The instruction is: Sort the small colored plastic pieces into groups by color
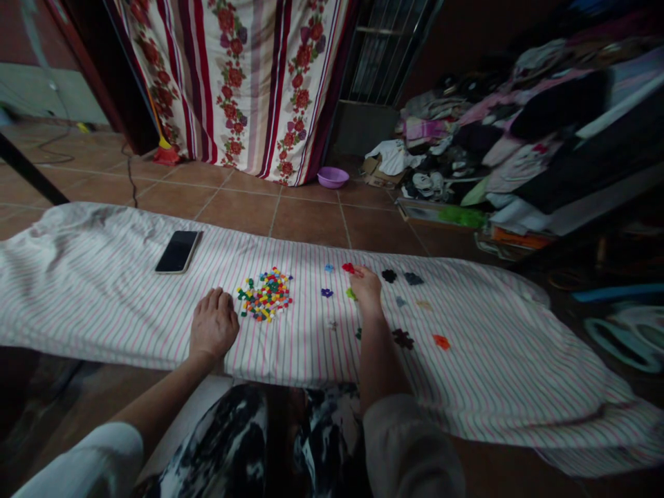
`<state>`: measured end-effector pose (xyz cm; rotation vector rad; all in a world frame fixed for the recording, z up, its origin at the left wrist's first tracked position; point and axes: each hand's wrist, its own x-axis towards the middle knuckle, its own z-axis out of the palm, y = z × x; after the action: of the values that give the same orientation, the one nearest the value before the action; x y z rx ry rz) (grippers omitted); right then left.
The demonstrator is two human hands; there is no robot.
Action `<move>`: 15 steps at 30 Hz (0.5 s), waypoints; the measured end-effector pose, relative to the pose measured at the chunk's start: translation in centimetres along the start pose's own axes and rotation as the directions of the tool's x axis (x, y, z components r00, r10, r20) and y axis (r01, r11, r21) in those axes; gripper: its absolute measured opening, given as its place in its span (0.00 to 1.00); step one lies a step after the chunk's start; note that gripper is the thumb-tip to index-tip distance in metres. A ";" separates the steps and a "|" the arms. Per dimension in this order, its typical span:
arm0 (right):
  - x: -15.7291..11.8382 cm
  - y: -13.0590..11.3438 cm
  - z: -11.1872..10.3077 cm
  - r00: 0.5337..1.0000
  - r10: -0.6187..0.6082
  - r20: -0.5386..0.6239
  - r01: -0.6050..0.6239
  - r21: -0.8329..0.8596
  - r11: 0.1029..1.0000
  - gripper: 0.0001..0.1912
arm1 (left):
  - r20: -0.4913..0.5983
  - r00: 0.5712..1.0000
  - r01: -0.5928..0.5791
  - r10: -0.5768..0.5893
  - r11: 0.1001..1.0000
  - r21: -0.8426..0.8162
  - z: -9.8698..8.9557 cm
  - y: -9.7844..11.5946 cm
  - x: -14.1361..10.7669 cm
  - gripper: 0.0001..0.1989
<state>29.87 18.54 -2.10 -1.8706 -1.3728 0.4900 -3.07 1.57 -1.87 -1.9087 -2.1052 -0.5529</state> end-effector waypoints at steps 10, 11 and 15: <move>0.2 0.3 0.2 0.999 0.011 -0.036 -0.009 0.064 0.998 0.18 | 0.015 1.000 0.002 -0.002 1.000 -0.011 0.0 0.0 0.0 0.13; 0.2 0.5 0.3 0.999 0.014 -0.030 -0.011 0.079 0.997 0.18 | 0.018 1.000 0.003 -0.003 1.000 -0.011 0.0 0.0 0.0 0.13; 0.5 1.4 0.9 0.999 0.000 -0.037 0.004 0.107 0.994 0.20 | 0.011 1.000 0.003 -0.003 1.000 -0.010 0.0 0.0 0.0 0.13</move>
<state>30.37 19.14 -3.67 -1.7827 -1.2988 0.5148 -3.08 1.55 -1.87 -1.9185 -2.1163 -0.5558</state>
